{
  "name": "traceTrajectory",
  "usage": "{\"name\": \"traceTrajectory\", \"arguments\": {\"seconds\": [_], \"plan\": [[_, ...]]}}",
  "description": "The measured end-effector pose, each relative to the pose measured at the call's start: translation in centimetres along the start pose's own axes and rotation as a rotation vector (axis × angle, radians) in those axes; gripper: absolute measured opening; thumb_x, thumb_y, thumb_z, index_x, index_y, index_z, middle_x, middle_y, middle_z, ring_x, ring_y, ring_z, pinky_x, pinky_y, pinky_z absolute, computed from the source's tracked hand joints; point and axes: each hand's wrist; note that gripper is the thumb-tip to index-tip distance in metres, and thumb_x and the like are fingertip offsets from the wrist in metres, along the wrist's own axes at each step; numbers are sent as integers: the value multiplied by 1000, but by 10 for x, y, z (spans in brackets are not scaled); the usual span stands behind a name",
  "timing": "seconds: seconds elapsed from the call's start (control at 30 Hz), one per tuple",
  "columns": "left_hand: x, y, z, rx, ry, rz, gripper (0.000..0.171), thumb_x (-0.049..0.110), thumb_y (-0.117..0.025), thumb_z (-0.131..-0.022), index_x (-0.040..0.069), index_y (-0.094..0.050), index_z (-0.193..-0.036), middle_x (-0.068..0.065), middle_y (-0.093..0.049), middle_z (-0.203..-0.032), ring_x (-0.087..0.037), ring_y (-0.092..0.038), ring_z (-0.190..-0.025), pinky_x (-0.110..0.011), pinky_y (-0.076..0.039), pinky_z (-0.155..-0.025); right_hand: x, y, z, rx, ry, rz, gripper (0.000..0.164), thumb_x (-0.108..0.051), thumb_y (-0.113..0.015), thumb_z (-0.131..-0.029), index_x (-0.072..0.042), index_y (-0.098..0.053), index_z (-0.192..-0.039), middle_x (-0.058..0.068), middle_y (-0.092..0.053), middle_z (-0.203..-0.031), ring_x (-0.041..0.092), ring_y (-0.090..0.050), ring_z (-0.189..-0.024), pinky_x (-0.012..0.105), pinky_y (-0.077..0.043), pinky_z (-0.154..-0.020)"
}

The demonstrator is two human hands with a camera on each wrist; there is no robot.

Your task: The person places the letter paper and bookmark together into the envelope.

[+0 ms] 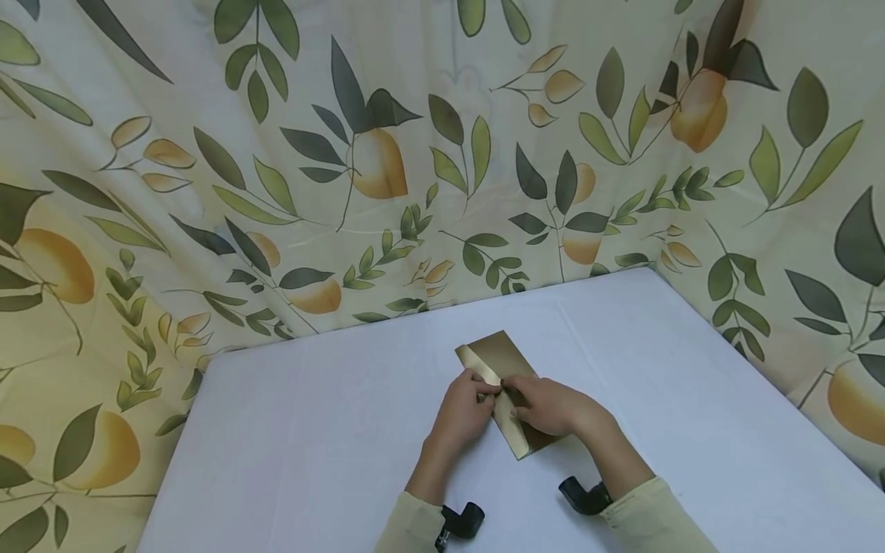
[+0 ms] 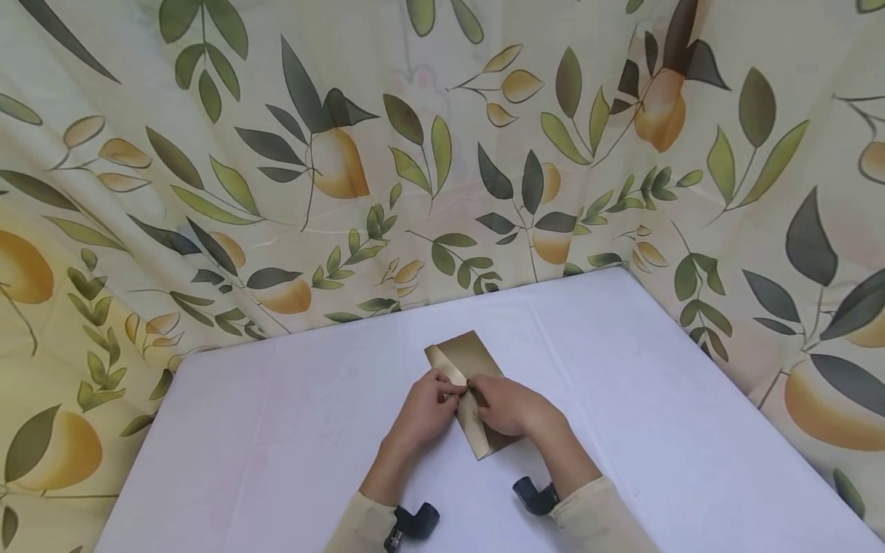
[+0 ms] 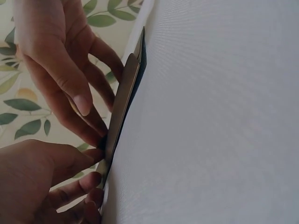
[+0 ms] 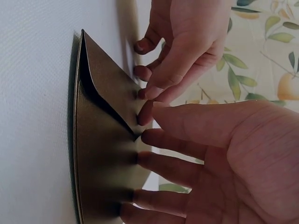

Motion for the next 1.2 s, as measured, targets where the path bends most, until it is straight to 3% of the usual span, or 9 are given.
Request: {"name": "traceTrajectory", "arguments": {"seconds": [0.33,0.63,0.77,0.9,1.03,1.13,1.2], "plan": [[-4,2,-1,56,2,34,18,-2,-69,-93,6,-83,-100,6,-67,-96,-8,-61,-87,-26,-51,-77,-2,-2,0,-11,9,56,49,-12,-66,-101,6,-55,-144,29,-48,-149,47,-44,-138,60,-38,-109],[-5,3,-5,39,-17,32,16,0,-69,-93,6,-83,-99,3,-68,-96,-11,-64,-89,-28,-52,-79,-9,-14,-4,40,-18,147,49,-10,-66,-100,14,-53,-141,35,-45,-148,52,-42,-138,61,-40,-107],[-5,10,-3,-36,-5,39,17,3,-67,-96,5,-81,-105,1,-69,-104,-14,-64,-96,-31,-52,-85,-8,-14,-3,36,-20,137,52,-13,-68,-99,12,-53,-143,34,-45,-149,50,-43,-138,60,-40,-107],[-4,24,1,-176,24,26,22,11,-65,-100,7,-76,-118,1,-69,-112,-14,-62,-100,-34,-51,-88,-6,-12,-2,7,-25,90,53,-15,-67,-100,9,-53,-145,32,-44,-151,49,-43,-138,60,-38,-109],[-2,43,4,-297,7,-6,30,13,-64,-101,7,-71,-129,-2,-70,-119,-17,-63,-102,-34,-51,-87,-2,-10,-2,-2,-38,89,54,-17,-68,-100,7,-54,-145,30,-46,-151,48,-45,-138,61,-39,-108],[-3,60,7,-335,-1,-23,34,15,-63,-102,6,-68,-135,-7,-68,-128,-21,-65,-106,-37,-53,-85,1,-10,-3,23,-35,100,52,-17,-69,-100,6,-55,-144,28,-48,-150,48,-46,-137,61,-39,-108],[-7,72,9,-322,4,-34,35,17,-62,-103,6,-67,-136,-8,-67,-132,-25,-65,-109,-41,-53,-86,2,-10,-3,58,-29,96,54,-18,-68,-101,6,-52,-147,27,-45,-153,48,-43,-139,61,-37,-110]]}}
Point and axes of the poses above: each hand's wrist, its own z-axis away from the middle knuckle, its own y-axis out of the back of the hand, x = y × z
